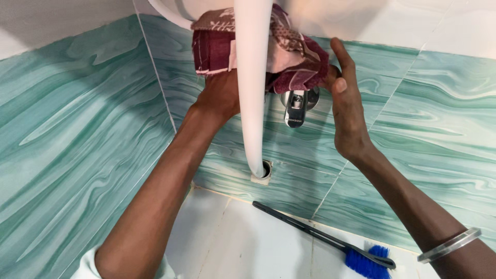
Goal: The person wipes the underside of a sink and the connected plumbing pipes with a cloth.
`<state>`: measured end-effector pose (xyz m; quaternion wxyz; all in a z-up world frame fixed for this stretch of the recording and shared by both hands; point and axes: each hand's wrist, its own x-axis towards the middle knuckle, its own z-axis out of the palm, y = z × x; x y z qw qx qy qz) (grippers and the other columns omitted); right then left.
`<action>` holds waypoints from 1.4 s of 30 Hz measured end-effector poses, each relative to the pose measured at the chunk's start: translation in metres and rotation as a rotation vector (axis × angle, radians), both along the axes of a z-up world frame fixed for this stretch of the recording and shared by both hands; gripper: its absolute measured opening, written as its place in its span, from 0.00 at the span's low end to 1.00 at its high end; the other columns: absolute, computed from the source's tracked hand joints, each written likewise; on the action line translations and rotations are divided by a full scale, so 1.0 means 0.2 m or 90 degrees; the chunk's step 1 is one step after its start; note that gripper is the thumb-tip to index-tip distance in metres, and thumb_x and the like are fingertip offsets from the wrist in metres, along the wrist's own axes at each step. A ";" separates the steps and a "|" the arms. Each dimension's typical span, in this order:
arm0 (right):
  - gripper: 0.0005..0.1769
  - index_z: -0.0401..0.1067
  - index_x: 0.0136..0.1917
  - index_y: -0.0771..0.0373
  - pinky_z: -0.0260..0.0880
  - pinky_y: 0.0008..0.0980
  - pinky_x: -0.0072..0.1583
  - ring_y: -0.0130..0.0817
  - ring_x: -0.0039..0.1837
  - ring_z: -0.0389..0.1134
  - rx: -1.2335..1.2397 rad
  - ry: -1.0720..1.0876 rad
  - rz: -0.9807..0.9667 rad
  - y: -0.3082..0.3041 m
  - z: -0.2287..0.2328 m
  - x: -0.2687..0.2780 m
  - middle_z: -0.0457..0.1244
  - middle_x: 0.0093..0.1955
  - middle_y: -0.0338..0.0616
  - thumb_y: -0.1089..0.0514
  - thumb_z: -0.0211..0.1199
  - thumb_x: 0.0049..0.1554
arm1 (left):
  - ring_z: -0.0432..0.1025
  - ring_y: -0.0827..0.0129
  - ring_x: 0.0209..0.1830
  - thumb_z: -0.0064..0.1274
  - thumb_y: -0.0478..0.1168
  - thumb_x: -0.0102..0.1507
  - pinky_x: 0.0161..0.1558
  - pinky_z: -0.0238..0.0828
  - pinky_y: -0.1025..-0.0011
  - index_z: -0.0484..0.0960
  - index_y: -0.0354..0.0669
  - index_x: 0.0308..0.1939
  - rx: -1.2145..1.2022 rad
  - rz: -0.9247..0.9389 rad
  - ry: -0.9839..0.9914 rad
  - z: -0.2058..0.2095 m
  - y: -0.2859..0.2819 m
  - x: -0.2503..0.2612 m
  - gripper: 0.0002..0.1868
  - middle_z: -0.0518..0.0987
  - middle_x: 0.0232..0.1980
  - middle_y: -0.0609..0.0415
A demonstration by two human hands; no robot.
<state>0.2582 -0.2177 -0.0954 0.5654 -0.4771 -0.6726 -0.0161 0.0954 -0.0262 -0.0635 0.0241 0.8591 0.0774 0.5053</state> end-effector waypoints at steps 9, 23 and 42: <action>0.54 0.54 0.74 0.72 0.45 0.61 0.65 0.61 0.61 0.43 -0.154 0.167 -0.088 0.04 -0.04 0.05 0.47 0.61 0.72 0.19 0.36 0.64 | 0.71 0.53 0.49 0.56 0.41 0.70 0.55 0.65 0.52 0.76 0.36 0.53 0.085 0.011 -0.014 0.00 -0.07 0.12 0.14 0.76 0.49 0.43; 0.61 0.36 0.85 0.63 0.63 0.56 0.72 0.54 0.75 0.59 -0.069 -0.040 -0.103 0.04 0.06 -0.12 0.51 0.74 0.61 0.12 0.29 0.60 | 0.71 0.48 0.63 0.59 0.41 0.68 0.67 0.66 0.49 0.78 0.39 0.64 0.250 0.236 -0.100 -0.25 0.39 -0.13 0.22 0.77 0.62 0.42; 0.54 0.49 0.77 0.67 0.55 0.49 0.73 0.45 0.70 0.54 -0.059 -0.071 -0.159 0.13 0.00 -0.16 0.52 0.70 0.58 0.18 0.21 0.65 | 0.74 0.56 0.61 0.59 0.46 0.68 0.65 0.67 0.51 0.79 0.56 0.61 0.054 0.011 -0.178 -0.16 -0.06 0.16 0.17 0.80 0.59 0.52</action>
